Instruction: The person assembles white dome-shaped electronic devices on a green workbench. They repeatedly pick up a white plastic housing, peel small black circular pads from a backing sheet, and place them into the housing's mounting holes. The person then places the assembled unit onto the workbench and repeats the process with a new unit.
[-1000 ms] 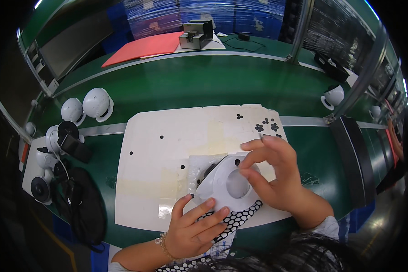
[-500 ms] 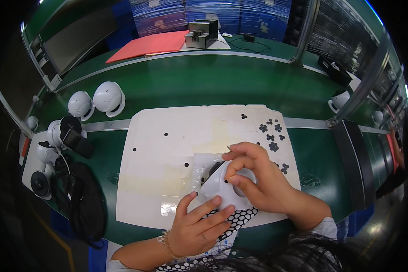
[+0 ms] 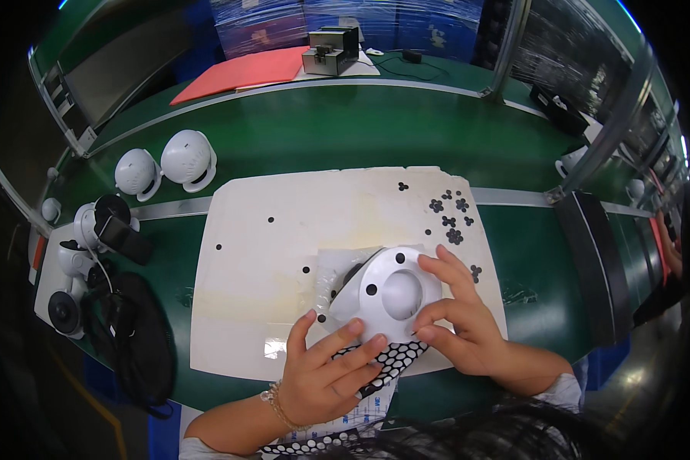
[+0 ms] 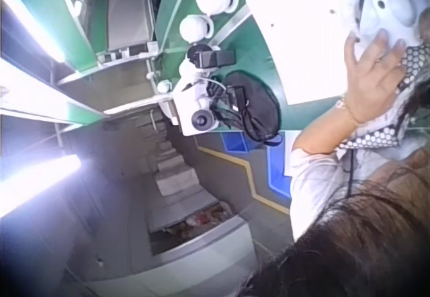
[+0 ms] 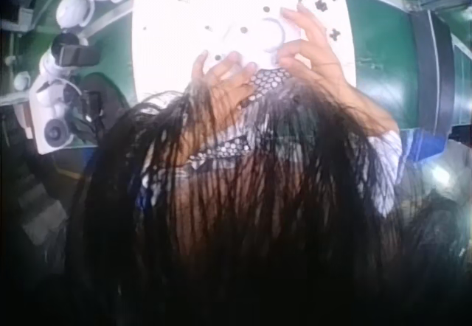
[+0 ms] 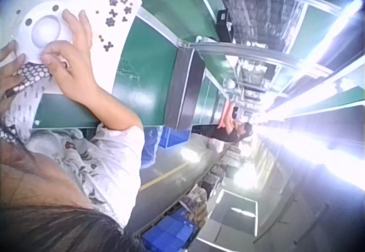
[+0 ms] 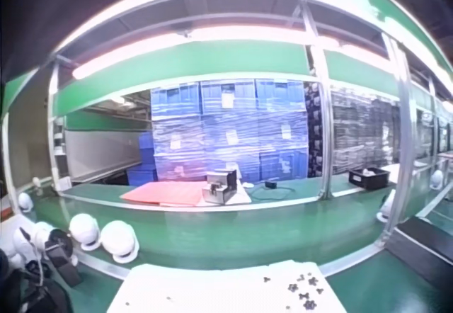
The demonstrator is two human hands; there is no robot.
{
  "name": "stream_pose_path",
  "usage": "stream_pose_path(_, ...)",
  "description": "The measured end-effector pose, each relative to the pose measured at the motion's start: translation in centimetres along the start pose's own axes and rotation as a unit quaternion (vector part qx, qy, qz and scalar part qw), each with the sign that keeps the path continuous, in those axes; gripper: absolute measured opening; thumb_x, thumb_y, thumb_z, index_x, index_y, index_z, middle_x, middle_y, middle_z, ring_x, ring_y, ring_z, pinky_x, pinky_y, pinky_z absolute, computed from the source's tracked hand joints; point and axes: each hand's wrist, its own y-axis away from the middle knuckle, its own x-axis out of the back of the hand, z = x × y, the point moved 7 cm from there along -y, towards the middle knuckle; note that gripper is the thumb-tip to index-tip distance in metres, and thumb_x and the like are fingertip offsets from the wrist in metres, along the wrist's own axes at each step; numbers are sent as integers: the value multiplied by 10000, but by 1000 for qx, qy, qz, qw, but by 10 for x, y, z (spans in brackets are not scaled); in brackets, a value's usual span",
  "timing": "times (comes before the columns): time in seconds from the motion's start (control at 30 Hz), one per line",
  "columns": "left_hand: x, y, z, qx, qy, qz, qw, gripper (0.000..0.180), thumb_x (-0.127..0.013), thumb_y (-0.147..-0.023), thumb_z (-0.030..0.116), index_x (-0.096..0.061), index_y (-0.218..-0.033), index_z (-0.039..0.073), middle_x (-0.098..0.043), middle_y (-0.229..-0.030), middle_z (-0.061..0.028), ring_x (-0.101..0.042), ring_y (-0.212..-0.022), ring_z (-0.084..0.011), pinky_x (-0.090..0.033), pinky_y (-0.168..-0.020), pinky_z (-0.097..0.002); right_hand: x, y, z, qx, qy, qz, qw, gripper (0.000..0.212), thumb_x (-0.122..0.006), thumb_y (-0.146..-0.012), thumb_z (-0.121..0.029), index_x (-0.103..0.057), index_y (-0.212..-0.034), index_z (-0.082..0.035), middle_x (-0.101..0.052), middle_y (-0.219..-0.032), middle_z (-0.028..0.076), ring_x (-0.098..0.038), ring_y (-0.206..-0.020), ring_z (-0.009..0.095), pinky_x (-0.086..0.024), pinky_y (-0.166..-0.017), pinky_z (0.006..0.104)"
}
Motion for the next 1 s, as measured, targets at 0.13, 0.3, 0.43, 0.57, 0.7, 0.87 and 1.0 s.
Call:
stream_pose_path(0.13, -2, 2, -1, -10, -20, -17, 1000, 163, -672, -640, 180, -619, -794, 172, -570, -1133, 28, -430, -1166, -225, -184, -974, -561, -4, 0, 7, -16, -40, -4, 999, 76, -612, -797, -177, -627, -828, -109, -311, -1352, 148, -146, -1291, 385, -149, -1024, 453)
stream_pose_path(0.3, -3, 2, -1, -16, -29, -21, 999, 165, -705, -646, 218, -629, -785, 169, -572, -1125, 25, -422, -1170, -238, -172, -977, -576, -6, -1, 7, -22, -51, -7, 998, 77, -605, -803, -182, -627, -830, -113, -311, -1353, 148, -144, -1291, 382, -147, -1026, 448)
stream_pose_path(0.43, -4, 2, -1, -16, -34, -20, 999, 170, -705, -647, 217, -631, -790, 161, -576, -1118, 23, -427, -1166, -236, -170, -976, -581, -6, 0, 7, -23, -51, -9, 998, 76, -608, -799, -189, -633, -818, -120, -314, -1352, 147, -151, -1289, 379, -138, -1024, 450)
stream_pose_path(0.57, -4, 1, 1, -17, -41, -19, 999, 168, -700, -653, 212, -634, -796, 154, -579, -1110, 21, -435, -1158, -234, -172, -974, -584, -2, 8, 3, 68, 76, 41, 994, 95, -625, -777, -217, -653, -850, -161, -373, -1313, 112, -208, -1261, 344, -153, -1000, 436)
stream_pose_path(0.7, -3, 1, 1, -6, -31, -5, 999, 172, -664, -647, 169, -620, -812, 146, -583, -1111, 10, -452, -1145, -228, -169, -974, -577, 1, 23, -7, 201, 268, 118, 935, 187, -665, -717, -240, -663, -900, -201, -435, -1257, 65, -275, -1209, 312, -205, -945, 425)
stream_pose_path(0.87, -2, -2, 2, 1, -19, 15, 1000, 198, -590, -648, 89, -583, -841, 134, -590, -1108, -5, -477, -1130, -211, -168, -973, -559, -3, 13, -30, 154, 138, 90, 974, 252, -700, -656, -254, -663, -899, -203, -470, -1224, 34, -315, -1184, 293, -250, -898, 418)
stream_pose_path(1.0, -2, -1, 3, 4, -28, 20, 999, 193, -589, -663, 95, -575, -851, 138, -590, -1104, 4, -485, -1122, -206, -174, -970, -559, -24, 6, -51, 203, 90, 13, 975, 222, -702, -649, -215, -649, -862, -179, -489, -1199, 21, -340, -1178, 282, -257, -889, 409)
